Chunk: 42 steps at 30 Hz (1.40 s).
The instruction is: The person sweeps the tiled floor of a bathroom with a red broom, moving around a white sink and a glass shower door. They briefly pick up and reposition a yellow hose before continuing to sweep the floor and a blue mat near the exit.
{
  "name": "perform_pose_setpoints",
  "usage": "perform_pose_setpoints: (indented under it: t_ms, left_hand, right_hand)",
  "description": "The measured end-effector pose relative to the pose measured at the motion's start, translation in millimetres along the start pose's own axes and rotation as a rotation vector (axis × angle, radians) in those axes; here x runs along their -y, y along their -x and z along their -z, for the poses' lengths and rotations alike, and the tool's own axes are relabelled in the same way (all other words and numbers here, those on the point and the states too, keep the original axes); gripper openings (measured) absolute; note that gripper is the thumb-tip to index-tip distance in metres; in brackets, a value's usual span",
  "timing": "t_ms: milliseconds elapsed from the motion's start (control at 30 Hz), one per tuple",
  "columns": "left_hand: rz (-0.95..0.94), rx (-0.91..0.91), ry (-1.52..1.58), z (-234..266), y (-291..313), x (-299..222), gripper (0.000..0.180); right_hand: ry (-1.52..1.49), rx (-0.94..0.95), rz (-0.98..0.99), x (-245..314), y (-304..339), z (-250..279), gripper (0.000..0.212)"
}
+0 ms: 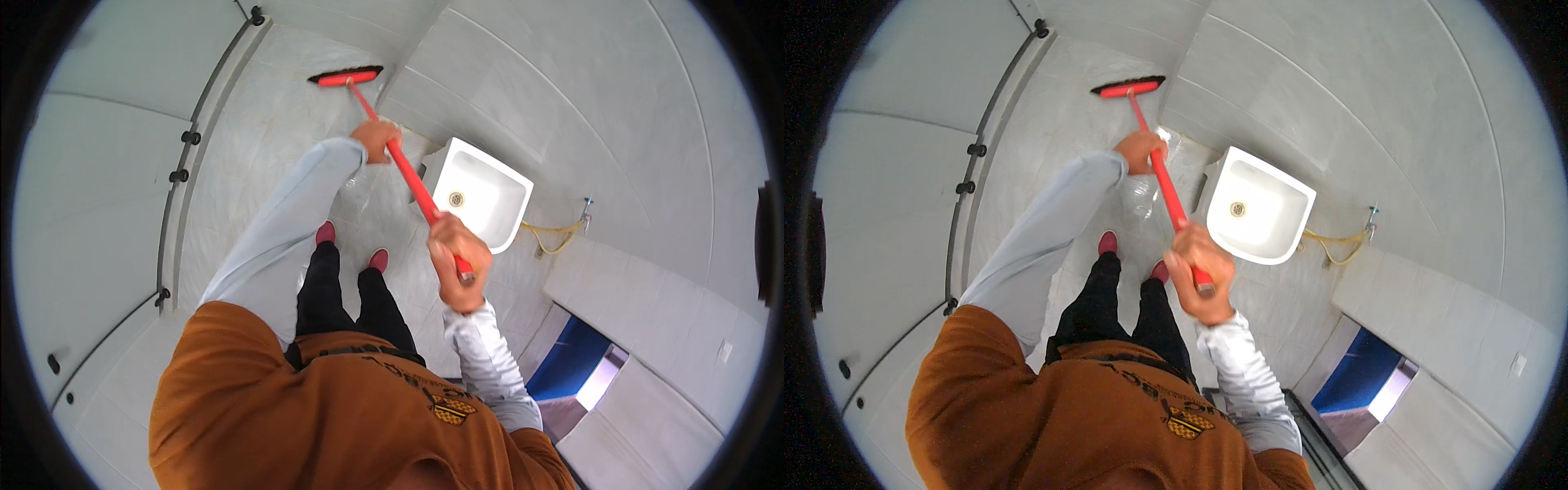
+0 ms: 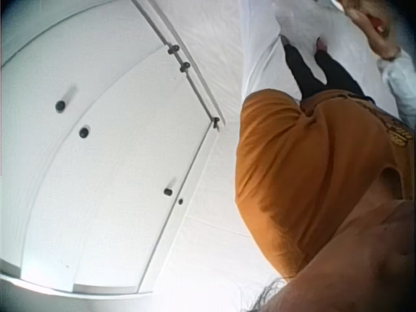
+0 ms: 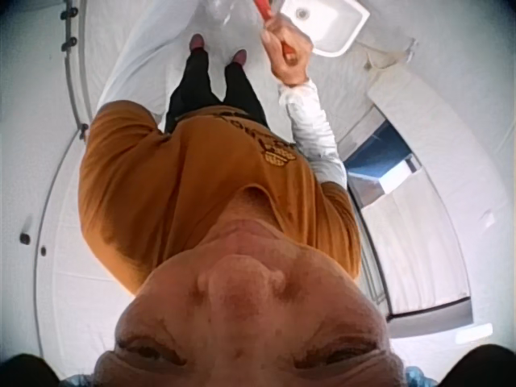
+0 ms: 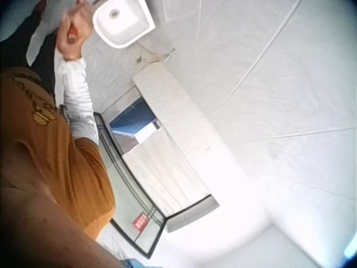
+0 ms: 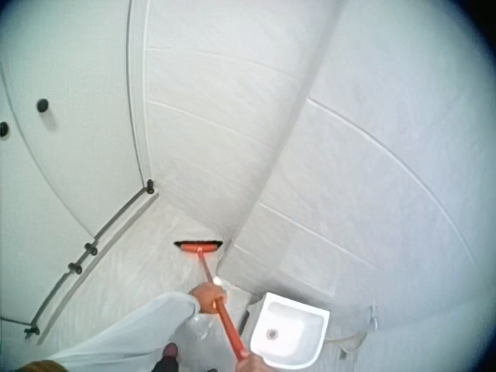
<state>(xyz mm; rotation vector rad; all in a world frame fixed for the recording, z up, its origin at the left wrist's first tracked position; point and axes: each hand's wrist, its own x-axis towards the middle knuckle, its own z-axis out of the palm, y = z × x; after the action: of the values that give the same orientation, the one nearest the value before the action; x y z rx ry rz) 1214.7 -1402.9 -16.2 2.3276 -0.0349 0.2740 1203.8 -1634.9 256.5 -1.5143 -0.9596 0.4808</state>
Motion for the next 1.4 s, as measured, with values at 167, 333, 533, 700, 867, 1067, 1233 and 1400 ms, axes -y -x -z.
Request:
perform_pose_setpoints:
  t_ms: [167,333,533,700,867,1067,1233,1400]
  left_hand:
    - [0.004,0.144,0.370,-34,37,-89,0.013]
    - [0.057,0.416,0.459,-34,41,-175,0.020]
    - [-0.112,0.456,0.445,-23,-20,-198,0.020]
    - [-0.079,0.563,0.337,-37,-31,-145,0.011]
    - [-0.167,0.644,0.411,-49,16,-179,0.014]
    - [-0.196,0.584,0.421,-48,-21,-201,0.015]
    - [-0.176,0.781,0.384,-74,-27,-162,0.012]
    - [-0.195,0.809,0.498,-89,46,-216,0.018]
  right_hand:
    - [-0.163,-0.183,-0.143,76,38,32,0.023]
    - [-0.138,-0.301,-0.140,124,54,53,0.037]
    - [-0.102,-0.617,0.163,151,43,55,0.034]
    - [0.042,-0.566,-0.147,106,65,23,0.030]
    - [-0.042,-0.554,-0.168,130,89,43,0.033]
    - [-0.090,-0.685,0.049,151,82,41,0.034]
    - [0.059,-0.674,-0.231,113,101,14,0.027]
    - [-0.027,-0.735,-0.241,152,137,23,0.036]
